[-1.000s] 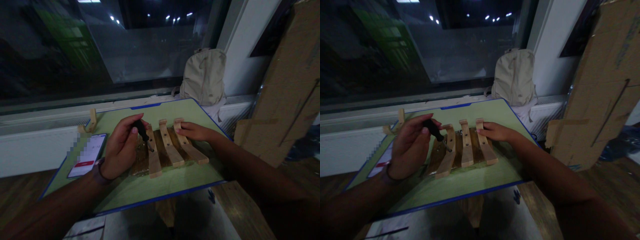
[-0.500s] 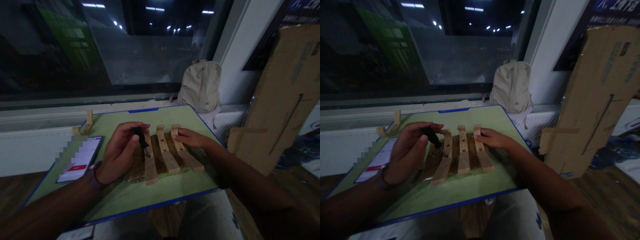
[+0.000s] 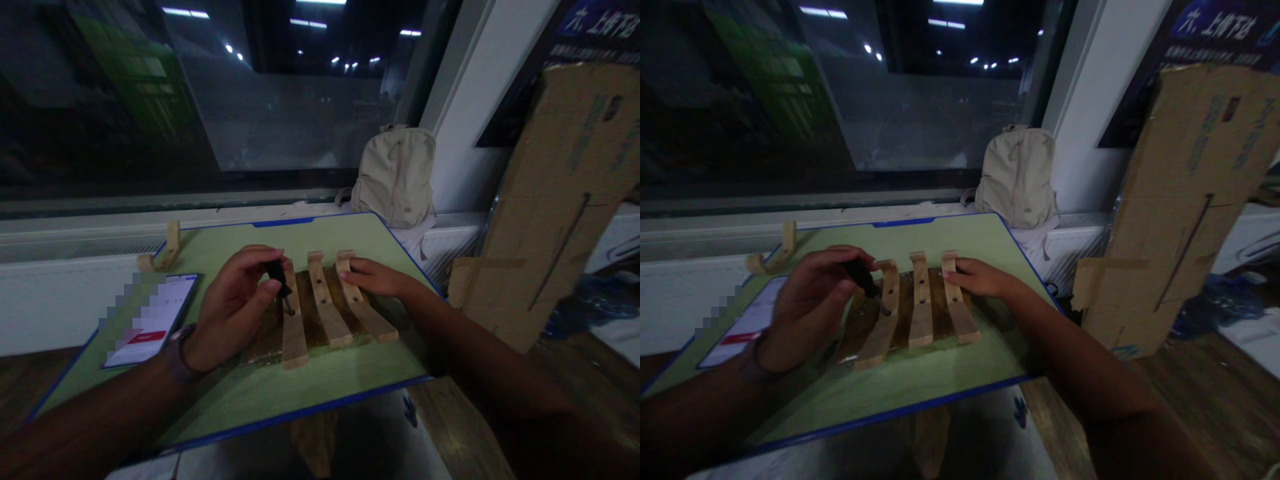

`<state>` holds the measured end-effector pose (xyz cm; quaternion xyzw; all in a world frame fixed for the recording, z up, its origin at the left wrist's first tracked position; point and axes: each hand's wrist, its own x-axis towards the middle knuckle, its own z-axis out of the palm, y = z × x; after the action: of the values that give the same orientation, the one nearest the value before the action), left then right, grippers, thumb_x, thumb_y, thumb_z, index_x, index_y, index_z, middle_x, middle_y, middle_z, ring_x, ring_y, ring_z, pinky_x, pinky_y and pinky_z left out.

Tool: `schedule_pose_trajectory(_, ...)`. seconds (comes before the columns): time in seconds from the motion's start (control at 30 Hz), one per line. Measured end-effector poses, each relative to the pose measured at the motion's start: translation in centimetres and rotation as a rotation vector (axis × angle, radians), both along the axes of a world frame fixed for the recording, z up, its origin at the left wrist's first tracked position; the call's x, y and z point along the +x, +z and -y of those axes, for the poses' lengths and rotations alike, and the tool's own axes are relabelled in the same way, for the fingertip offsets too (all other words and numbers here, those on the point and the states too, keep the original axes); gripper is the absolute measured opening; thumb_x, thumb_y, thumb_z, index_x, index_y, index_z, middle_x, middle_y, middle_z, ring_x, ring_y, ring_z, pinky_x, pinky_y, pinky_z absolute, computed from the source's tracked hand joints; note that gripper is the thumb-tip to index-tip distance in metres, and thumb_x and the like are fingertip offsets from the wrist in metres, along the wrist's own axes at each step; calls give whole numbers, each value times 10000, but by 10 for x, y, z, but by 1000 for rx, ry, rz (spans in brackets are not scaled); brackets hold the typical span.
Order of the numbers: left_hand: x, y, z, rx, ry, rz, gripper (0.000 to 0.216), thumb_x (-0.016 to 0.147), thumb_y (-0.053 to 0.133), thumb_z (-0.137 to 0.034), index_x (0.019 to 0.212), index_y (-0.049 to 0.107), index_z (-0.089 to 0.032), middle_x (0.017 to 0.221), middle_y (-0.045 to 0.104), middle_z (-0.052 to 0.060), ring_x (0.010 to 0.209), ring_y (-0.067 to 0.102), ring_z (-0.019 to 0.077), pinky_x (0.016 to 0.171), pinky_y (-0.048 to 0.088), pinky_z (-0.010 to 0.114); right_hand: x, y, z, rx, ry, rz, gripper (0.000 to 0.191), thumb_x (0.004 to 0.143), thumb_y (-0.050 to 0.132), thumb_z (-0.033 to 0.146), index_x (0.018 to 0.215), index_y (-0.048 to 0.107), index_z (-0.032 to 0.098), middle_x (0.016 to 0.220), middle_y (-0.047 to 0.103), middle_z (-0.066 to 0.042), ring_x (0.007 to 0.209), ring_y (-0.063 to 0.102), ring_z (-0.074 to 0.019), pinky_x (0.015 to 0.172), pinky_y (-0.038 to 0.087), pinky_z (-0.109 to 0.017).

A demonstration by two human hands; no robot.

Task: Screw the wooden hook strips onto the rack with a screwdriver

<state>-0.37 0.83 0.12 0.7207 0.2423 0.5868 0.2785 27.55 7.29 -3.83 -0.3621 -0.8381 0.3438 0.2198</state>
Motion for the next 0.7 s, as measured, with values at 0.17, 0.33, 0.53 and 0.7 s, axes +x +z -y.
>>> schedule_pose_trajectory(0.17, 0, 3, 3, -5, 45, -22, 276, 922, 631, -187, 1192, 641, -244, 1057, 683, 45, 939, 675, 141, 858, 581, 284, 0, -1, -1, 3, 1, 1, 396, 1003, 466, 481, 1149, 677, 180, 1214, 723, -77, 1084, 659, -232, 958, 507, -382)
schedule_pose_trajectory(0.33, -1, 2, 2, -31, 11, -44, 319, 967, 562, -233, 1284, 597, -242, 1153, 669, 79, 1019, 674, 173, 912, 576, 333, 1, -3, -2, -11, -7, -20, 361, 1000, 483, 435, 1174, 677, 184, 1193, 730, -77, 1088, 659, -241, 963, 504, -397)
schedule_pose_trajectory(0.53, -4, 3, -1, 72, 106, -76, 320, 877, 684, -150, 1167, 692, -283, 1064, 655, 27, 983, 645, 130, 864, 544, 234, 1, -2, -1, -11, -5, -22, 393, 988, 478, 469, 1156, 669, 170, 1201, 722, -98, 1094, 650, -261, 970, 493, -425)
schedule_pose_trajectory(0.7, 0, 1, 4, -60, 50, -80, 382, 981, 526, -177, 1339, 579, -298, 1116, 699, 38, 1019, 687, 140, 918, 561, 287, 1, -2, -1, 0, -2, -4, 409, 992, 457, 504, 1097, 676, 174, 1138, 732, -84, 1026, 659, -245, 930, 503, -402)
